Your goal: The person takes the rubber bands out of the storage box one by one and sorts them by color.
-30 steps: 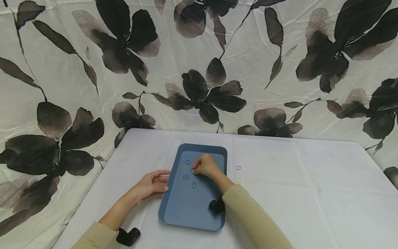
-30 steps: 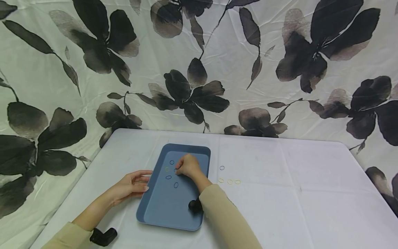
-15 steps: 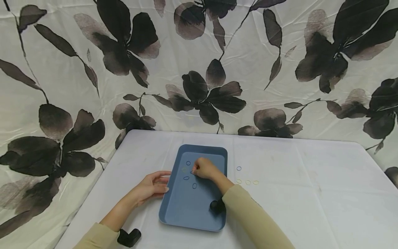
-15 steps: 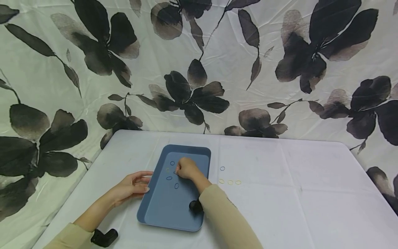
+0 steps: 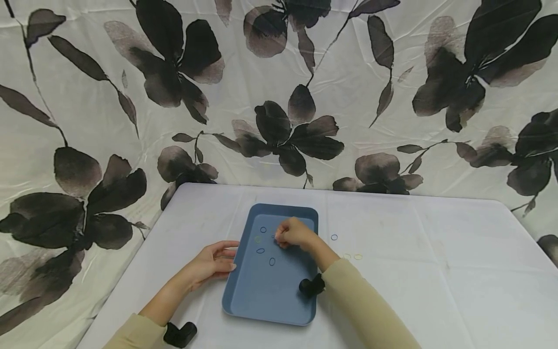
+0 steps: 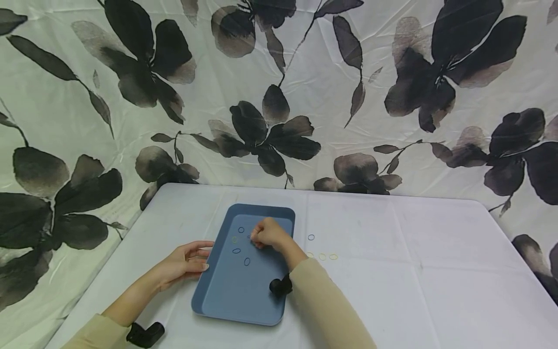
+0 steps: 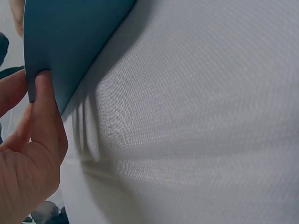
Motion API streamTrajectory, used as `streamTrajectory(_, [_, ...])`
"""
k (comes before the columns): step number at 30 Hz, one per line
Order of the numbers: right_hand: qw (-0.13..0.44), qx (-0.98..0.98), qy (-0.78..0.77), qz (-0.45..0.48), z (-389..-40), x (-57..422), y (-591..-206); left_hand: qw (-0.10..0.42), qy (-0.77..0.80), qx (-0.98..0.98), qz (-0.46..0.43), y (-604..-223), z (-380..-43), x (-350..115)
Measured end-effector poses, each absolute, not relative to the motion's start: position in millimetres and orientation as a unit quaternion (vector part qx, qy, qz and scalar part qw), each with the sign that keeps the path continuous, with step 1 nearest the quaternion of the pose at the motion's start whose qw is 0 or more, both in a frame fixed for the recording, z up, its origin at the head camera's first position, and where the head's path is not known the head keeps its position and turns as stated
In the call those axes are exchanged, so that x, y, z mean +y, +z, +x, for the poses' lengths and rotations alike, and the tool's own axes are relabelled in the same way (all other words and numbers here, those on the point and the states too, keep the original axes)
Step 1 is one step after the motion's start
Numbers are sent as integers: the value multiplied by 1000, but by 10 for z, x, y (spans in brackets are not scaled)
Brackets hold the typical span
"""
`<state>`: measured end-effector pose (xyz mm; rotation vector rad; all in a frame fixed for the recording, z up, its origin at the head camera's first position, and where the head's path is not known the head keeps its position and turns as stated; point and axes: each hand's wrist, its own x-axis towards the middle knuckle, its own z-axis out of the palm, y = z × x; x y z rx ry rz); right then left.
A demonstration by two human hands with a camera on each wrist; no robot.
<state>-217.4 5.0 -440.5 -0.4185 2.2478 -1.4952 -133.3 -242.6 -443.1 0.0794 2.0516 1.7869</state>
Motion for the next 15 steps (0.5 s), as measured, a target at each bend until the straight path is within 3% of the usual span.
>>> streamTrajectory(15, [261, 739, -602, -153, -2202, 193, -4300, 210, 637, 742, 28, -4425, -1335, -2429])
